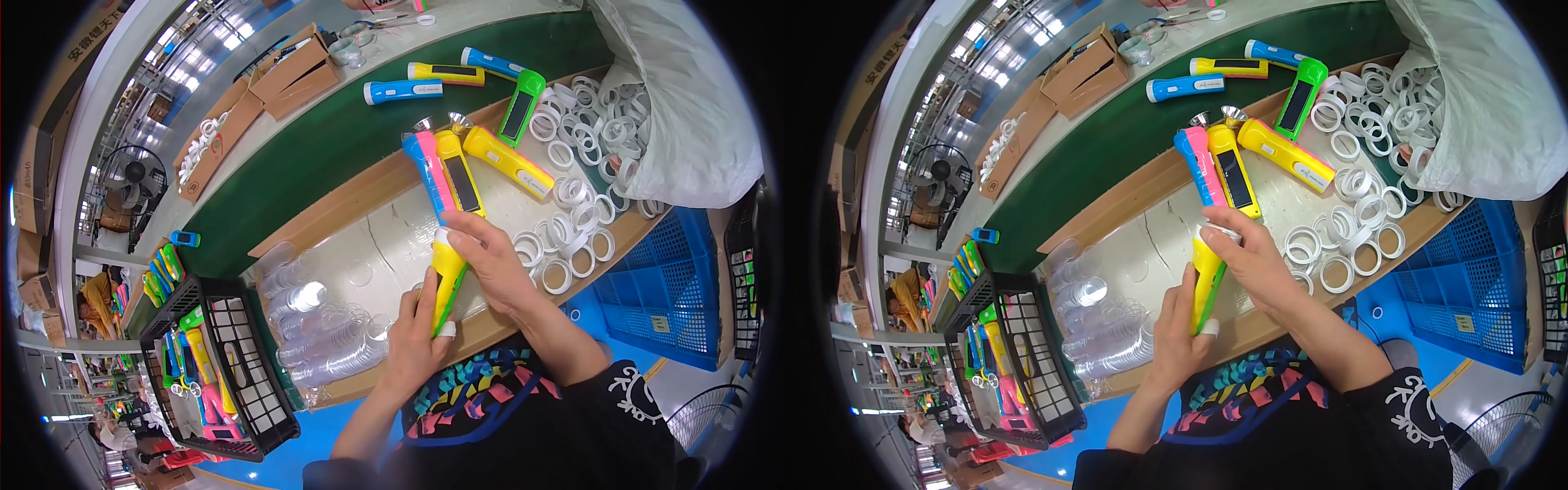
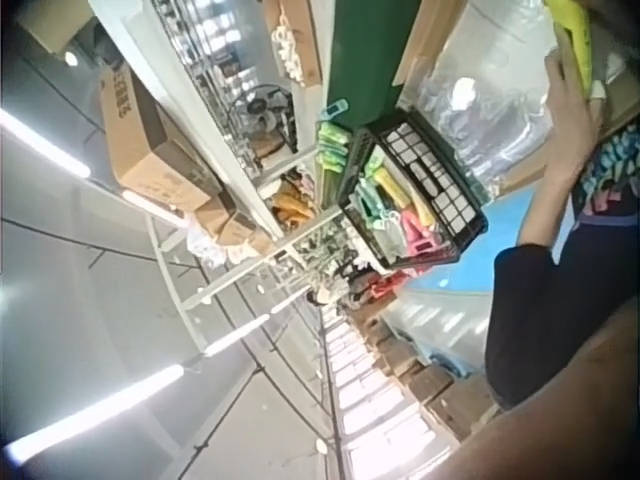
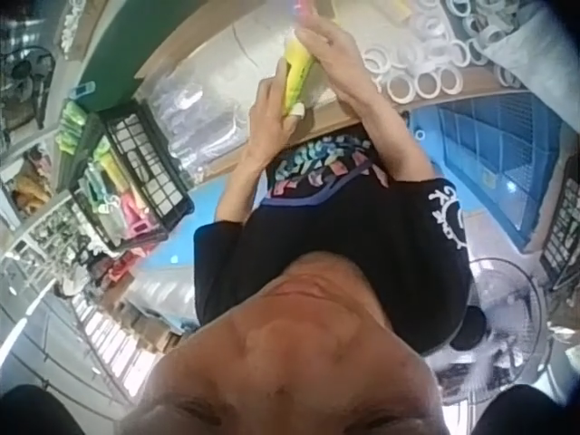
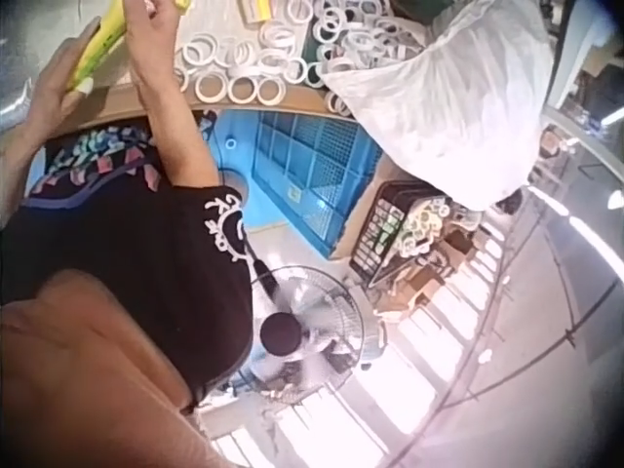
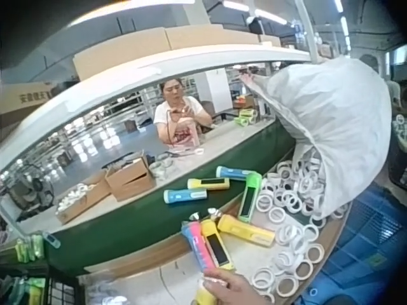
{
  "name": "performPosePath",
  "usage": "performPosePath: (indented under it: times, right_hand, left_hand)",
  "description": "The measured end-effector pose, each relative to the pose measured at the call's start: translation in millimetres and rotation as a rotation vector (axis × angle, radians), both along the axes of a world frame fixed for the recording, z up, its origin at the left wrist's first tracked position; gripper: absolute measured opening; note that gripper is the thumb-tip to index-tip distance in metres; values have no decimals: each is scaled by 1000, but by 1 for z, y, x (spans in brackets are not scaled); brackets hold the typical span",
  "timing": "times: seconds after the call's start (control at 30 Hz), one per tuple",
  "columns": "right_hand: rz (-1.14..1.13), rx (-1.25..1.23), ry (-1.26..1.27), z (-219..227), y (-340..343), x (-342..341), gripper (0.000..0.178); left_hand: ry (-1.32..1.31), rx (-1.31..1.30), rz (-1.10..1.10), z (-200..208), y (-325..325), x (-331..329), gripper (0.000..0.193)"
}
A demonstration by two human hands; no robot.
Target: Assembling handheld flashlights by fitting internal components and attaching lens caps.
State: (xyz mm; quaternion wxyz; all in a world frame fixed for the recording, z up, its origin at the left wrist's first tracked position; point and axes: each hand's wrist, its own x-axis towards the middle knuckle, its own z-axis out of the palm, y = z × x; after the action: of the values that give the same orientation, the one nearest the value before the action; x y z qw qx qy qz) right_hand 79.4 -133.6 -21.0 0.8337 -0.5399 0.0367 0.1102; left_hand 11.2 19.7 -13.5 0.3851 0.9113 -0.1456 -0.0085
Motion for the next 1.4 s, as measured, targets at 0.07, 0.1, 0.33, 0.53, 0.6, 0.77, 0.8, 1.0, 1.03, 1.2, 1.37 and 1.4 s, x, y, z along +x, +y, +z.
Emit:
performPosePath:
  times: [0.07,0.1,0.33,0.53,0.6,0.77,0.8,1.0,1.03,1.2,1.37,1.4]
  right_hand:
    - [10,81,14,10,-7,1,37]
    - [28,165,33,13,-11,1,40]
    - [183,462,-143,9,-23,-6,61]
    - [179,483,-125,14,-20,-14,58]
    - [183,505,-106,16,-21,-16,56]
    - [261,658,-157,25,-16,-18,51]
    - [223,541,-95,27,-16,-17,51]
    - [14,414,84,18,-18,-7,36]
    - [72,520,97,20,-18,-8,37]
    - [244,648,-4,13,-19,-7,44]
    - [201,510,-3,5,-19,-1,53]
    - [218,595,-26,7,-20,0,53]
  left_hand:
    - [-76,64,10,2,4,7,75]
    - [-86,66,1,3,5,9,76]
    - [288,-366,-71,15,-1,1,67]
    - [885,-1174,-135,5,-11,-9,59]
    - [1092,-1437,-252,-3,-8,-10,60]
    - [1224,-1557,-423,-4,-7,-12,70]
    - [832,-1031,-296,-1,-3,-10,70]
    - [311,-432,15,-1,-11,-5,65]
    - [777,-998,-90,-6,-4,-8,67]
    - [1131,-1592,-95,-4,-17,-16,66]
    - [678,-833,12,2,-9,-7,53]
    - [1010,-1176,-29,4,-6,-6,52]
